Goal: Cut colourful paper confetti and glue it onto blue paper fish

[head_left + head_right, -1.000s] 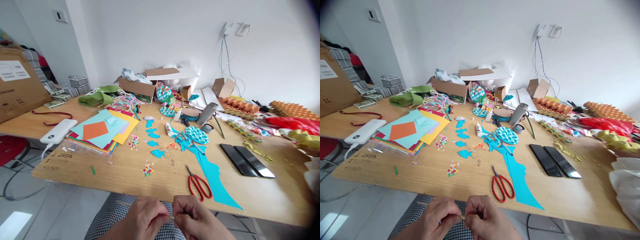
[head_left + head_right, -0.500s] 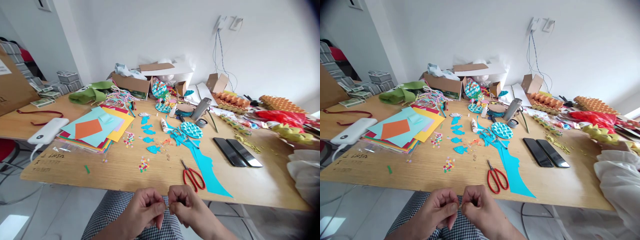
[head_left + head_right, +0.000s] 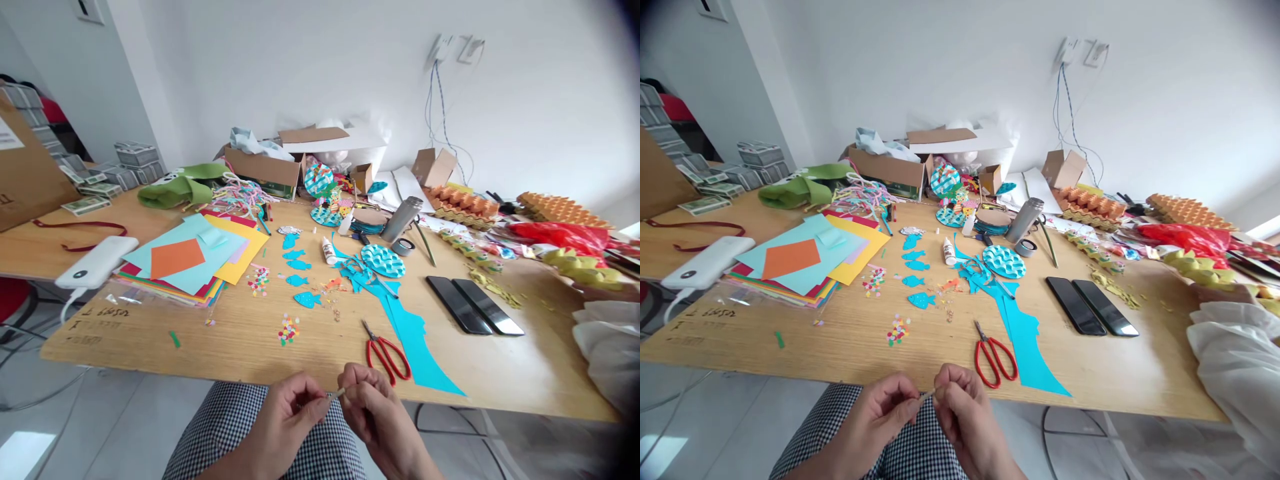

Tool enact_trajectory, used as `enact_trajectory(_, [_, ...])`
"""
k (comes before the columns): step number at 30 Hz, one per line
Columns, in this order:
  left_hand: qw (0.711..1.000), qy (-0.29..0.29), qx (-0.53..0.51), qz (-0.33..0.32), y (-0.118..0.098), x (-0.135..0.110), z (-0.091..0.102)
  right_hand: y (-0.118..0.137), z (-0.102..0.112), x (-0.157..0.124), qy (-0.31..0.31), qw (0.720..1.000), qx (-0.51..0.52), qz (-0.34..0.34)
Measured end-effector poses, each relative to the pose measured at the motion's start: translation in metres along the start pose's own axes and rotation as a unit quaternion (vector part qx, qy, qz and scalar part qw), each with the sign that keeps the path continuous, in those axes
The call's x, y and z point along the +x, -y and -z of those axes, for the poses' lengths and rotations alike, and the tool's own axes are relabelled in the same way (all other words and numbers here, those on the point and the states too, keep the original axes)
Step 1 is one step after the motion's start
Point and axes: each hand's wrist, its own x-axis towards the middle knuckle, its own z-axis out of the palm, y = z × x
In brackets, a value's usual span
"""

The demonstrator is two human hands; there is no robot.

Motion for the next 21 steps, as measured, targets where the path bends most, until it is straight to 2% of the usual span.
enact_trajectory(6, [0.983, 0.015, -0.16, 0.091, 0.013, -0.001, -0.006, -0.005, -0.006, 0.003, 0.0, 0.999, 0.021, 0.033])
enact_trajectory(15, [0.949, 0.085, -0.264, 0.15, 0.008, 0.003, -0.004, -0.011, -0.01, 0.001, 0.031, 0.996, 0.059, 0.054])
enact_trajectory(17, [0.952, 0.074, -0.259, 0.145, 0.006, 0.003, -0.004, -0.01, -0.011, 0.001, 0.032, 0.997, 0.05, 0.055])
enact_trajectory(21, [0.975, 0.012, -0.2, 0.093, 0.004, 0.004, -0.001, -0.006, -0.011, 0.002, 0.048, 0.997, 0.031, 0.055])
